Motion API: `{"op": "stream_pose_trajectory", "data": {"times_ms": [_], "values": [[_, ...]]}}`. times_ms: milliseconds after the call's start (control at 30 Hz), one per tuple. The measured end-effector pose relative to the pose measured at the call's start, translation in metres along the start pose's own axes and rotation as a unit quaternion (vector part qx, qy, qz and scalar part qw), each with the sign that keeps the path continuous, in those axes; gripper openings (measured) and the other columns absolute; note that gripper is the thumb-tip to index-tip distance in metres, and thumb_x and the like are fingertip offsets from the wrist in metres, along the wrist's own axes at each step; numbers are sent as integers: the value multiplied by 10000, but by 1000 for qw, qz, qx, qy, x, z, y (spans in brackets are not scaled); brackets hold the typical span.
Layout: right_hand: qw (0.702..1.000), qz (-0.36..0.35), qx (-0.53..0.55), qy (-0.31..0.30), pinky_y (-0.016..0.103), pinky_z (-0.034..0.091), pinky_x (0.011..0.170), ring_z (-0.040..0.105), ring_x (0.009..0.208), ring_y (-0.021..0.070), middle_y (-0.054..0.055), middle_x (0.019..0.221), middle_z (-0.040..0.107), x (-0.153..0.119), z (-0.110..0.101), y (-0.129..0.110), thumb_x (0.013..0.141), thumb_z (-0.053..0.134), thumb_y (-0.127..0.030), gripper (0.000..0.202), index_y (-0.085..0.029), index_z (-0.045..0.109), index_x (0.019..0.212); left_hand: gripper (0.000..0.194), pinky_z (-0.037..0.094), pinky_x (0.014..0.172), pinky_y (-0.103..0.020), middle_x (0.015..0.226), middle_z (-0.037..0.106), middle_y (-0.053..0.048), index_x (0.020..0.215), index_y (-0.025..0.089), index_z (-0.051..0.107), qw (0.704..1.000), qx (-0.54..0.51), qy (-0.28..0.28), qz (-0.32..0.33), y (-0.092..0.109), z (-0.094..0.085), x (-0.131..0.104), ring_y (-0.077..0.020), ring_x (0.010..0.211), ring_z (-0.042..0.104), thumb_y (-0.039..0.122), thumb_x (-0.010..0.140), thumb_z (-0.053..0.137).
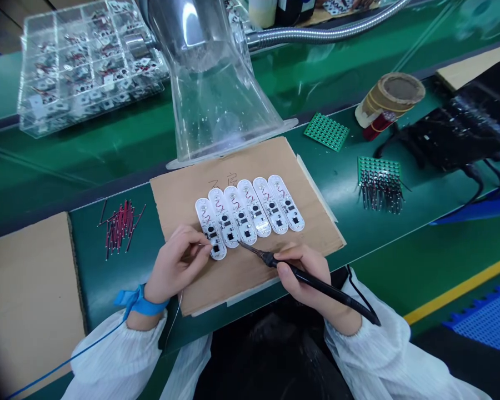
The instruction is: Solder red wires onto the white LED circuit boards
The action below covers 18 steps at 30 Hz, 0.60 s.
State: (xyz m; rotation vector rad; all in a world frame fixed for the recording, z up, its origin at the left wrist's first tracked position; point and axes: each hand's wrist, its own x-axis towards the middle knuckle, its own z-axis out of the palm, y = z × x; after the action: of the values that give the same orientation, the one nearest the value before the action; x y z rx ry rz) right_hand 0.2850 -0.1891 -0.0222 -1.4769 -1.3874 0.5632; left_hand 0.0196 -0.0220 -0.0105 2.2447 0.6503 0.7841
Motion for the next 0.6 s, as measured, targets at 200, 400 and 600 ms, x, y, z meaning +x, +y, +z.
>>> {"op": "stream_pose_trajectory", "data": {"times_ms": [200,400,600], "values": [[1000,-13,-6,-5,306,647,640,800,729,191,45,964,814,0,0,0,1096,700,-345,68,-282,724,1107,127,413,699,-289,753,489,54,1048,226,626,1000,4,-4,4,-2,1,-1,-155,751,524,102,1069,648],[1000,-10,13,-14,297,639,620,792,705,189,46,924,811,5,0,-5,1101,701,-377,108,-272,725,1094,124,416,690,-284,763,503,48,1049,224,628,1000,-4,-5,1,0,0,-1,-153,753,527,102,1069,647],[1000,-8,13,-16,291,629,613,789,693,185,38,912,811,7,1,-6,1113,690,-407,131,-280,717,1104,134,407,670,-279,757,503,48,1035,223,624,1000,-7,-7,5,1,1,0,-152,743,522,95,1058,658]]}}
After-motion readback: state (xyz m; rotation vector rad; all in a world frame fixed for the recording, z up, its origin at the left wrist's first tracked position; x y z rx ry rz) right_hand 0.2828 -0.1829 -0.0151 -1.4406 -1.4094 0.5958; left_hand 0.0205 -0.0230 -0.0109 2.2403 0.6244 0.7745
